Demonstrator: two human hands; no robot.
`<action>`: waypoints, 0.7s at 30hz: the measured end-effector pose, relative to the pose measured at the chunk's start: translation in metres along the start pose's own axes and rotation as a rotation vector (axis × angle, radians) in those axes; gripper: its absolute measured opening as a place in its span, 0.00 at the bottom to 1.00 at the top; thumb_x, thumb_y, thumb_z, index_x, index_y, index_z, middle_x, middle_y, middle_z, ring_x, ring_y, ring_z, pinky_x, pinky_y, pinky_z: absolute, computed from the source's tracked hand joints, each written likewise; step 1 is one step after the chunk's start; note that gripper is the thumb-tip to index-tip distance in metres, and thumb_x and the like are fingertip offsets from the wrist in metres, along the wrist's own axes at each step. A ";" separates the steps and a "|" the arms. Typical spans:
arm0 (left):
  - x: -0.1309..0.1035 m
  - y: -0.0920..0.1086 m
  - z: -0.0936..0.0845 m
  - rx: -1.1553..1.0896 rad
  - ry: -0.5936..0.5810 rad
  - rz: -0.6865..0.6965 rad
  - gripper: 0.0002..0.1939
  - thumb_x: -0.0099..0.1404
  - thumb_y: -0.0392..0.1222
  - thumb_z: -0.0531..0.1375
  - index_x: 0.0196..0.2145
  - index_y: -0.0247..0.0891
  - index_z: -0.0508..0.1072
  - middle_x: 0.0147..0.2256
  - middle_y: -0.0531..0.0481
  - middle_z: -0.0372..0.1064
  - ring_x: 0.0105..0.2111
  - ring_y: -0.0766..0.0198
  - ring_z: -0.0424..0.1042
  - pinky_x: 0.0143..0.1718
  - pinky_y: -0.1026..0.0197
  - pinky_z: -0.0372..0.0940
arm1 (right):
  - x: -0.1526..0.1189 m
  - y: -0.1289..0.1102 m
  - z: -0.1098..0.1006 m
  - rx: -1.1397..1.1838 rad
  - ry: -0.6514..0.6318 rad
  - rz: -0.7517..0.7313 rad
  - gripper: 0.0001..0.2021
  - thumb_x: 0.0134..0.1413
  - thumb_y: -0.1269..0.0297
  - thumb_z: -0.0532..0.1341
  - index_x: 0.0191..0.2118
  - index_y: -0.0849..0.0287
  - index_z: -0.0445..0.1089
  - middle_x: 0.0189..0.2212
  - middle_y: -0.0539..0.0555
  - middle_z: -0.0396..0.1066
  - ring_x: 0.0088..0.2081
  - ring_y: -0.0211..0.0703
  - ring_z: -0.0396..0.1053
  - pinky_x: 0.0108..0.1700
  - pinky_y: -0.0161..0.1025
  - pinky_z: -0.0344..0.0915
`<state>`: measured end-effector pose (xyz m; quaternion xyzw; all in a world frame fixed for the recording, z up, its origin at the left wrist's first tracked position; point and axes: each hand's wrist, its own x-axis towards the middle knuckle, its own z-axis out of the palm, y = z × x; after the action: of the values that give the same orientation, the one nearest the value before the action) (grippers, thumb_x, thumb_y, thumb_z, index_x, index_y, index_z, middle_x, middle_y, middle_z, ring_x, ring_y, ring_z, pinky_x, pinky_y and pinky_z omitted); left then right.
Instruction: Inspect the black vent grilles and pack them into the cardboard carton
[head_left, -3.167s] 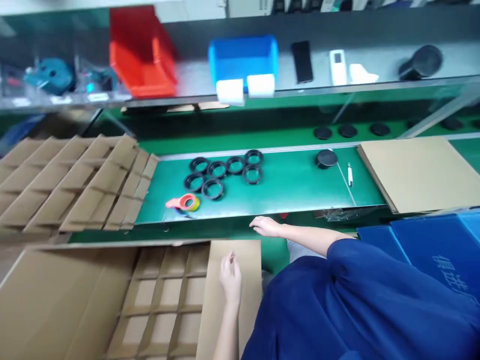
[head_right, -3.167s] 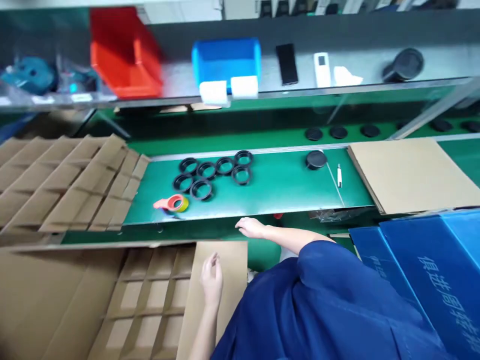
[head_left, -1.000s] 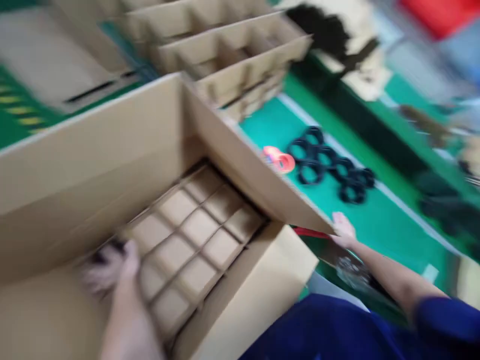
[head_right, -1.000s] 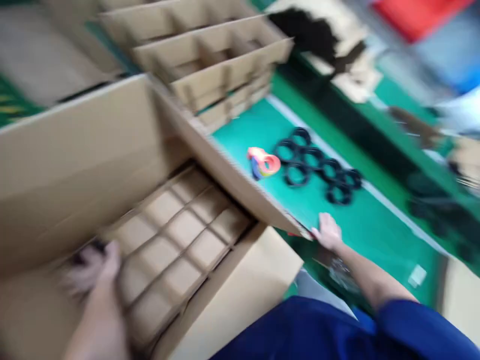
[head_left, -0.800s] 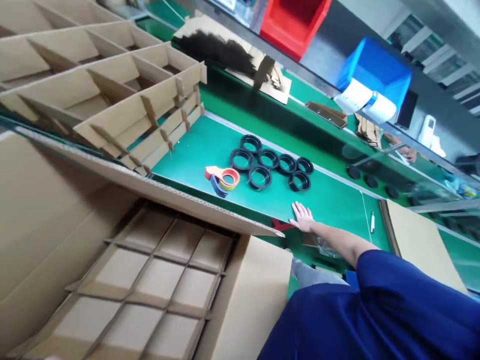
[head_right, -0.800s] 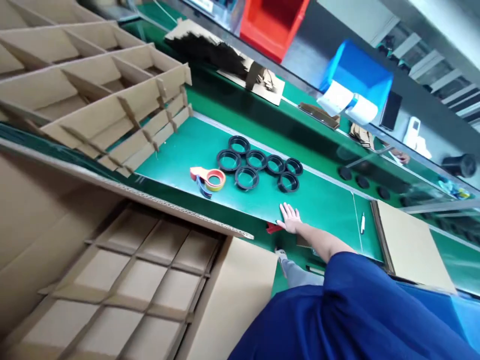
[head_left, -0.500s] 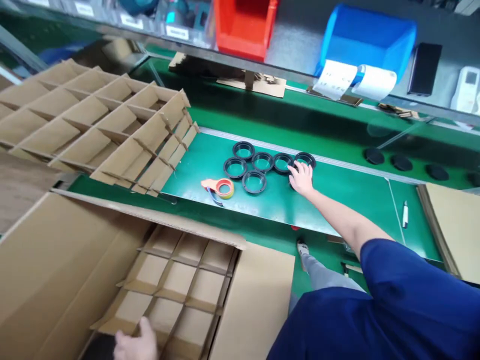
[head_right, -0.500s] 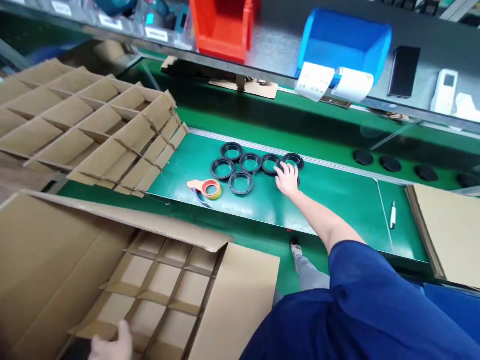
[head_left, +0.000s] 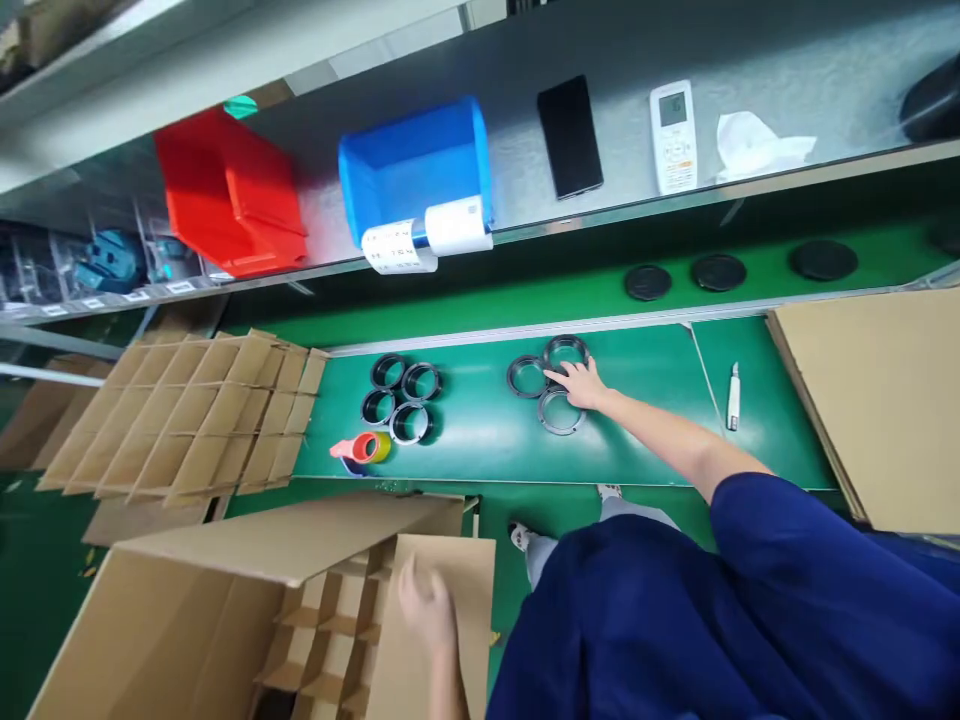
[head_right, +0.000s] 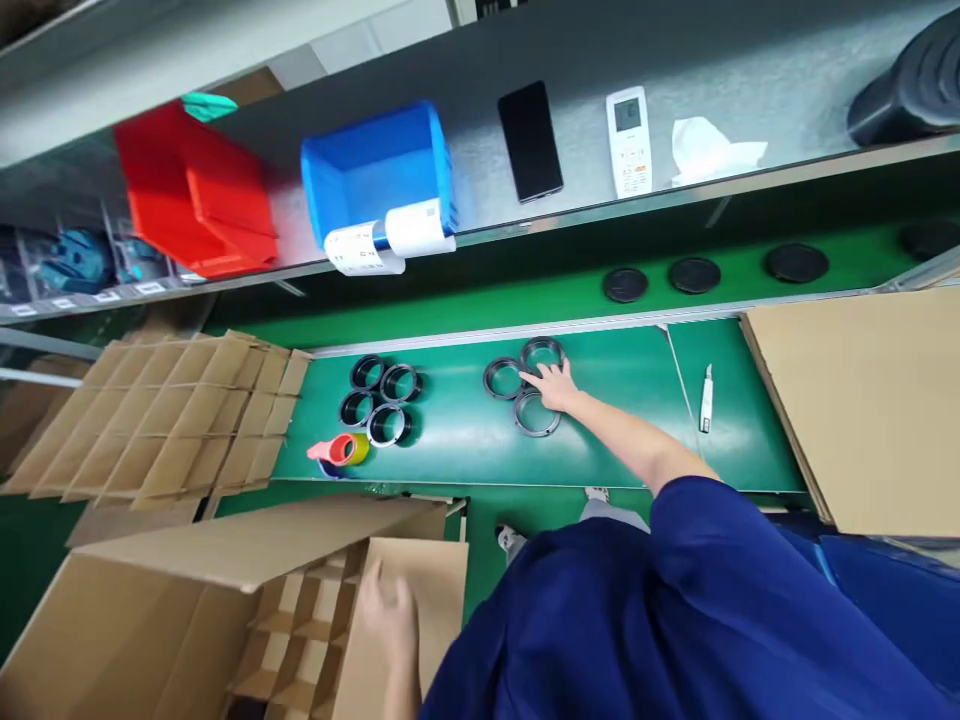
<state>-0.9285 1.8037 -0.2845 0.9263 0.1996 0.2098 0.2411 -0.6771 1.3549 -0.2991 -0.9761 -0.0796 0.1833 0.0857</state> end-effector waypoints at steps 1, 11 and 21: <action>0.007 0.045 0.016 -0.003 -0.094 0.046 0.30 0.61 0.49 0.53 0.61 0.53 0.70 0.54 0.43 0.74 0.59 0.39 0.72 0.62 0.35 0.65 | -0.014 0.019 0.005 0.002 0.005 -0.016 0.40 0.60 0.70 0.56 0.75 0.40 0.47 0.72 0.62 0.50 0.68 0.63 0.53 0.68 0.72 0.39; 0.161 0.196 0.144 0.218 -0.498 -0.082 0.39 0.66 0.45 0.60 0.72 0.45 0.55 0.75 0.39 0.41 0.73 0.42 0.42 0.69 0.36 0.48 | -0.072 0.139 0.067 0.294 0.421 -0.076 0.35 0.64 0.44 0.47 0.72 0.53 0.58 0.65 0.68 0.61 0.67 0.69 0.57 0.63 0.70 0.60; 0.312 0.208 0.155 0.341 -0.455 -0.409 0.37 0.72 0.60 0.47 0.73 0.49 0.51 0.76 0.39 0.33 0.73 0.28 0.32 0.64 0.20 0.43 | -0.106 0.156 0.054 0.513 0.576 0.188 0.32 0.59 0.36 0.49 0.67 0.34 0.63 0.50 0.65 0.74 0.58 0.68 0.70 0.61 0.68 0.65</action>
<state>-0.5380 1.7273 -0.2062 0.9172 0.3543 -0.0908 0.1583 -0.7755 1.1905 -0.3428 -0.9375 0.0860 -0.0772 0.3284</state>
